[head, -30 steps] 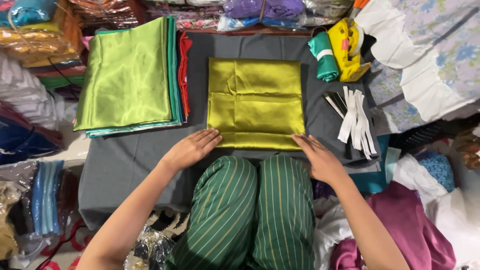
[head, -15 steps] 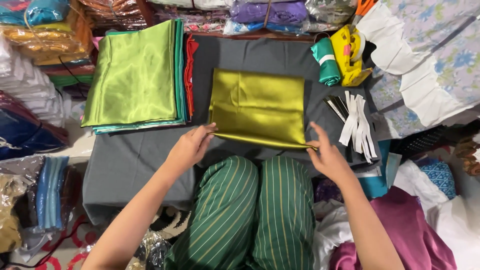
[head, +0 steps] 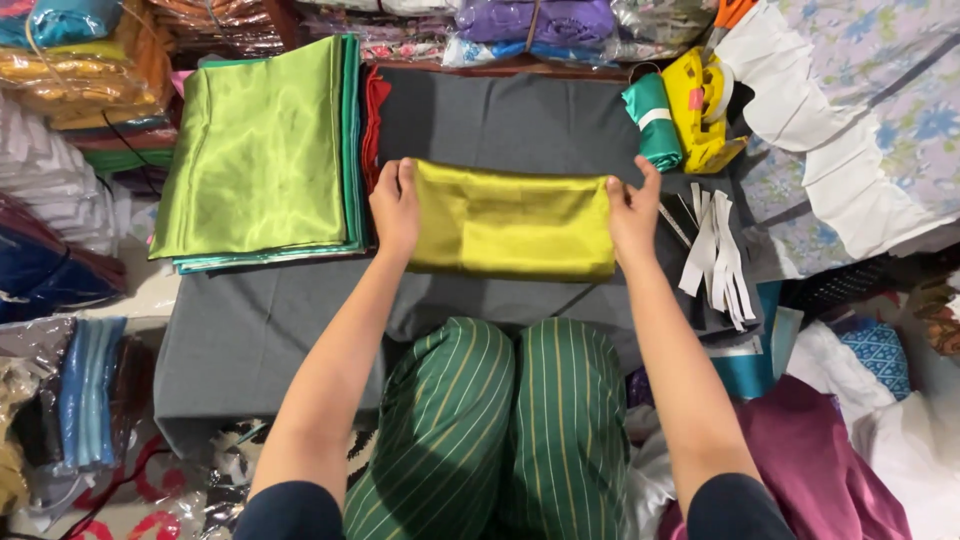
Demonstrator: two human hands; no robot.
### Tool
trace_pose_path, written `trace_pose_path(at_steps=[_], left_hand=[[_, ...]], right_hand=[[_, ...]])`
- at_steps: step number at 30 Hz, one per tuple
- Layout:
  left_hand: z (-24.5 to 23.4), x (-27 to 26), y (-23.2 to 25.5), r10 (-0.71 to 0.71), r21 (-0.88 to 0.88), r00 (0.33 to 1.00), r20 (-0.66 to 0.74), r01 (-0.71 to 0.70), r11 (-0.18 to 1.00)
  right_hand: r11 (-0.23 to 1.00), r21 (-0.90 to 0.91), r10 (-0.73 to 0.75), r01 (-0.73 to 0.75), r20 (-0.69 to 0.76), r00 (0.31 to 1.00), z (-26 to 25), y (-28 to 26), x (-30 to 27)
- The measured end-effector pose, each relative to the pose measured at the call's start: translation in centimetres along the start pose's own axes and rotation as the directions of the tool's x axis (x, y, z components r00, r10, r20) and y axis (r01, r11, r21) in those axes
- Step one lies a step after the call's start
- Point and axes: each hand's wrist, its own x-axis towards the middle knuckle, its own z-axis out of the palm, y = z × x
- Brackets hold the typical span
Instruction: Folding a piece of green satin fabric and securing it with a white band
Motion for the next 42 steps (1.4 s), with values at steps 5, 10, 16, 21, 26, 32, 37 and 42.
trace_pose_path(at_steps=[5,10,16,21,26,32,37,42], left_hand=[[1.1,1.6,-1.7,-0.145,0.250,0.980,0.135,0.108,0.962],[0.7,1.0,0.1,-0.054,0.386,0.990,0.130,-0.001,0.923],[2.7,2.3,-2.8,0.068,0.661,0.978,0.197,-0.184,0.728],[2.7,3.5,-3.2,-0.024,0.755,0.949,0.315,-0.236,0.611],[3.3,6.3,-6.5,-0.156,0.629,0.930,0.333,-0.096,0.771],[-0.7,6.3,2.4,0.120,0.166,0.946,0.302,-0.176,0.970],[-4.8,2.1,8.1,0.503,-0.069,0.811,0.298,-0.507,0.859],[-5.6,-2.2,0.9,0.743,0.054,0.513,0.430,-0.836,0.545]], right_hand=[[0.867,-0.493,-0.104,0.071,-0.040,0.994,1.3,1.3,0.1],[0.751,-0.644,-0.184,0.146,0.008,0.983,1.9,-0.1,-1.0],[0.612,-0.783,-0.131,0.106,0.031,0.991,2.3,0.5,-0.3],[0.658,-0.716,-0.077,0.234,0.245,0.967,0.7,1.9,1.6],[0.680,-0.715,0.186,0.162,0.382,0.905,0.1,0.1,3.4],[0.771,-0.521,-0.153,0.367,0.407,0.900,-0.2,-8.1,3.2],[0.632,-0.442,-0.457,0.637,0.451,0.766,-1.9,-14.2,0.3],[0.088,-0.622,-0.542,0.778,0.626,0.561,-1.9,-12.5,-5.0]])
